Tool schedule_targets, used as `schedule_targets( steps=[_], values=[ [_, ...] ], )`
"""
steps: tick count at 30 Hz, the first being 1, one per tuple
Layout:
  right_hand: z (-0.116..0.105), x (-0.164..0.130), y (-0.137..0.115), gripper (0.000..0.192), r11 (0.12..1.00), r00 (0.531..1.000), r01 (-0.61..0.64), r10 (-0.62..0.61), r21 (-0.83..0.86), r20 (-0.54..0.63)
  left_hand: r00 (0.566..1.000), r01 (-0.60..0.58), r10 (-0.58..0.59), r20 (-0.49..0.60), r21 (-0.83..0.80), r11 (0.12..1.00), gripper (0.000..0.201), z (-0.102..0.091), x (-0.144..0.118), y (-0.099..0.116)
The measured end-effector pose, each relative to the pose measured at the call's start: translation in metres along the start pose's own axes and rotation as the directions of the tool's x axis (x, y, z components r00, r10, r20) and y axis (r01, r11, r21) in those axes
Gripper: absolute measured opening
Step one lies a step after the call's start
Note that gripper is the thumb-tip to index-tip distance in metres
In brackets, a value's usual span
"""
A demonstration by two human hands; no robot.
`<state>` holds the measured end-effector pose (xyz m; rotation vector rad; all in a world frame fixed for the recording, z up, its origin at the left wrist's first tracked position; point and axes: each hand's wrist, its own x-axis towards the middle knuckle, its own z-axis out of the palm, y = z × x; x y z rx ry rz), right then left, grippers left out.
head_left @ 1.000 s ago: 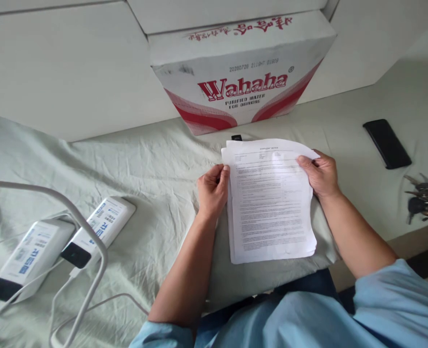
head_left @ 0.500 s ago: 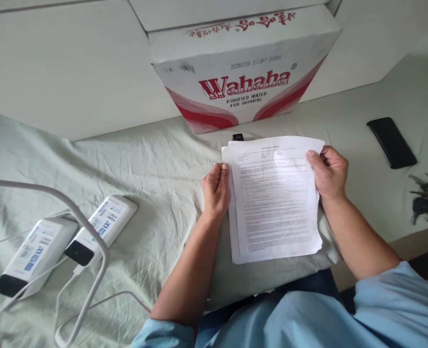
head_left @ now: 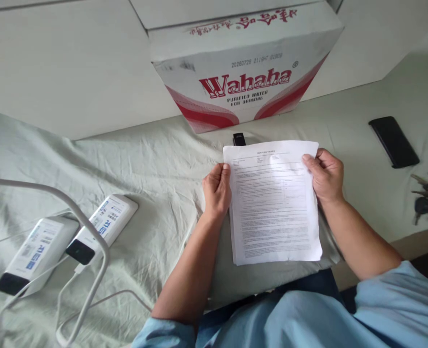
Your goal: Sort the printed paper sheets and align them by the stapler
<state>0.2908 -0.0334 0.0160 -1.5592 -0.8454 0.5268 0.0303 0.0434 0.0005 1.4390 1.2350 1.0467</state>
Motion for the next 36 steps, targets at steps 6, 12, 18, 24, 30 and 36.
schedule_targets(
  steps=[6, 12, 18, 24, 30, 36],
  values=[
    [0.0004, -0.0008, 0.0018, 0.052, 1.000, 1.000, 0.002, -0.002, -0.001, 0.023, 1.000, -0.001, 0.001, -0.015, 0.021, 1.000, 0.048, 0.0003, 0.0005, 0.0008],
    [0.0002, -0.0017, 0.0022, 0.053, 1.000, 1.000, -0.013, 0.013, 0.026, 0.011, 1.000, -0.007, 0.007, -0.015, 0.028, 1.000, 0.046, 0.0006, 0.0003, 0.0000],
    [0.0005, -0.0020, 0.0027, 0.054, 0.999, 1.000, -0.016, 0.015, 0.028, 0.020, 0.999, -0.025, 0.026, -0.020, 0.064, 0.998, 0.046, 0.0011, 0.0012, 0.0012],
    [0.0006, -0.0023, 0.0040, 0.053, 0.999, 1.000, -0.021, 0.020, 0.037, 0.024, 0.998, -0.047, 0.051, -0.028, 0.112, 0.993, 0.044, 0.0014, 0.0007, 0.0039],
    [0.0007, -0.0014, 0.0068, 0.052, 1.000, 0.999, -0.006, 0.005, 0.019, 0.039, 0.997, -0.068, 0.073, -0.027, 0.161, 0.985, 0.043, 0.0018, 0.0019, 0.0063],
    [0.0010, -0.0012, 0.0087, 0.050, 1.000, 0.999, -0.015, 0.013, 0.028, 0.042, 0.998, -0.056, 0.060, -0.024, 0.138, 0.989, 0.044, 0.0012, 0.0019, 0.0057]
  ],
)
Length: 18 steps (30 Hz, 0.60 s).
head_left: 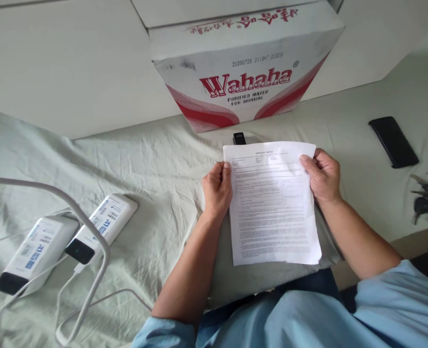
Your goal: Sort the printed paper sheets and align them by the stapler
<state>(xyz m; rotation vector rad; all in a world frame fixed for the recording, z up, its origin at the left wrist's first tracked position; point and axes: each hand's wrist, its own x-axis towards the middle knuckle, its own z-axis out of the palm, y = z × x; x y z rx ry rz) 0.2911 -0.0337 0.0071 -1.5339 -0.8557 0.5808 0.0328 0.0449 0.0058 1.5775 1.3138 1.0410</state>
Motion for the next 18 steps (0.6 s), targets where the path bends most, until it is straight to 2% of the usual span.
schedule_targets(
  steps=[6, 11, 15, 18],
  values=[
    [0.001, -0.001, -0.004, 0.052, 1.000, 1.000, 0.003, -0.003, 0.006, -0.002, 1.000, 0.009, -0.009, 0.002, -0.020, 1.000, 0.043, 0.000, 0.000, 0.000],
    [-0.001, -0.001, 0.002, 0.047, 1.000, 1.000, 0.006, -0.005, -0.031, 0.015, 1.000, 0.008, -0.009, -0.012, -0.030, 1.000, 0.043, 0.000, 0.001, 0.003],
    [-0.007, 0.006, 0.014, 0.039, 0.986, 0.995, 0.096, -0.097, -0.136, 0.001, 0.998, 0.045, -0.039, 0.040, -0.148, 0.988, 0.048, -0.001, 0.001, 0.005],
    [-0.010, 0.013, 0.022, 0.052, 0.978, 0.993, 0.115, -0.117, -0.173, -0.003, 0.992, 0.092, -0.066, 0.107, -0.253, 0.963, 0.049, -0.002, 0.001, 0.004]
  ],
)
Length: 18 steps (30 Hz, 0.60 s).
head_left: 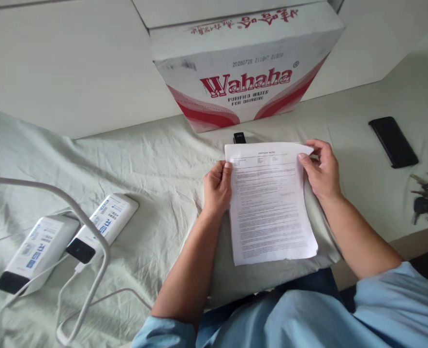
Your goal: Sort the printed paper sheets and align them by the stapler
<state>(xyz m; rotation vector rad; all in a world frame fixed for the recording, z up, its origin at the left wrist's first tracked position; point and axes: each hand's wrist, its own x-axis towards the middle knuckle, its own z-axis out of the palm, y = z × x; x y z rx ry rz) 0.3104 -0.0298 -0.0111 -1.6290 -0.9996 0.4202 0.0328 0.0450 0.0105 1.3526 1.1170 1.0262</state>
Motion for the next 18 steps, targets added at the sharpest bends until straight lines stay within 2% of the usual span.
schedule_targets(
  steps=[4, 6, 9, 15, 18],
  values=[
    [0.000, 0.003, 0.001, 0.066, 0.990, 0.989, -0.097, 0.085, 0.102, 0.123, 0.998, 0.044, -0.041, 0.040, -0.092, 0.995, 0.049, -0.001, -0.001, -0.002],
    [0.000, 0.003, -0.002, 0.061, 0.972, 0.979, -0.142, 0.111, 0.186, 0.169, 0.998, 0.056, -0.051, 0.047, -0.109, 0.993, 0.049, -0.001, -0.001, -0.003],
    [0.002, 0.001, -0.007, 0.049, 0.950, 0.977, -0.179, 0.141, 0.255, 0.161, 0.997, 0.064, -0.058, 0.053, -0.117, 0.991, 0.050, -0.002, 0.000, -0.005],
    [0.002, -0.004, -0.015, 0.038, 0.949, 0.972, -0.203, 0.166, 0.241, 0.164, 0.990, 0.126, -0.105, 0.091, -0.273, 0.954, 0.050, -0.003, 0.001, -0.009],
    [0.001, -0.006, -0.014, 0.037, 0.953, 0.963, -0.215, 0.171, 0.215, 0.206, 0.984, 0.152, -0.120, 0.129, -0.277, 0.949, 0.056, -0.002, -0.001, -0.006]
  ],
)
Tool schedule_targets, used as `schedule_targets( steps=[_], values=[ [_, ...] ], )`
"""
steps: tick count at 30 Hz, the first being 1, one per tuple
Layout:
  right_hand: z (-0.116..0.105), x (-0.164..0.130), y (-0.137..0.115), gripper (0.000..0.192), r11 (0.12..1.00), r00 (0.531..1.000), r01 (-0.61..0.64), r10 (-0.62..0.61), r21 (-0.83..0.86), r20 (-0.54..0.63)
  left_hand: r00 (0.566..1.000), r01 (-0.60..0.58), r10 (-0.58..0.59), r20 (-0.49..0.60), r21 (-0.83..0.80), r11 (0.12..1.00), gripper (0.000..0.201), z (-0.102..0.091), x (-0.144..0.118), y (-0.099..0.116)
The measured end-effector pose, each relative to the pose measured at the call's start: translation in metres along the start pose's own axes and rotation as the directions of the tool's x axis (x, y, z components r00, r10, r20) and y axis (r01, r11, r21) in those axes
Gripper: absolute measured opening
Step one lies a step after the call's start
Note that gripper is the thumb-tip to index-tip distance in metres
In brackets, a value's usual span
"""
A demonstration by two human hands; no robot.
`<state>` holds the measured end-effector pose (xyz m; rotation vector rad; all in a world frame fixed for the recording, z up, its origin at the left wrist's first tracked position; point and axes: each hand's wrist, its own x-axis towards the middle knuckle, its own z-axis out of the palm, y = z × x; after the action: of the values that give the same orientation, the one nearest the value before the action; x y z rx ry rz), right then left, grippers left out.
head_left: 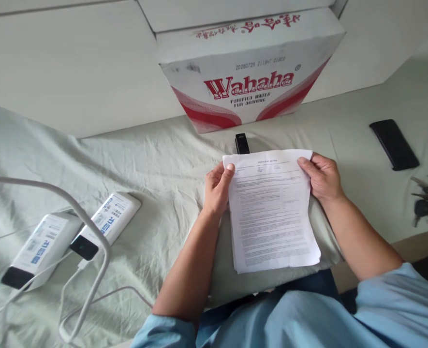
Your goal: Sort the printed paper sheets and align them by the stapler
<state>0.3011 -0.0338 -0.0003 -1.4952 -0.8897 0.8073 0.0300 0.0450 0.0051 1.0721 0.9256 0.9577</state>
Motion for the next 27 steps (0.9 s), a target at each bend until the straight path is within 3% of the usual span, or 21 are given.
schedule_targets(
  steps=[7, 16, 27],
  values=[
    [-0.003, -0.002, 0.005, 0.047, 0.999, 0.999, 0.025, -0.023, -0.047, 0.045, 0.997, 0.001, 0.008, -0.072, 0.124, 0.992, 0.068, 0.003, 0.000, 0.003],
    [0.002, -0.001, -0.006, 0.041, 0.996, 0.998, -0.057, 0.055, 0.073, 0.032, 0.995, 0.097, -0.097, 0.011, -0.026, 0.995, 0.068, 0.004, -0.004, 0.003],
    [-0.001, 0.003, -0.002, 0.050, 1.000, 0.999, -0.004, 0.004, -0.003, 0.032, 0.995, 0.093, -0.091, 0.032, -0.065, 0.994, 0.057, 0.001, 0.002, -0.003]
  ],
)
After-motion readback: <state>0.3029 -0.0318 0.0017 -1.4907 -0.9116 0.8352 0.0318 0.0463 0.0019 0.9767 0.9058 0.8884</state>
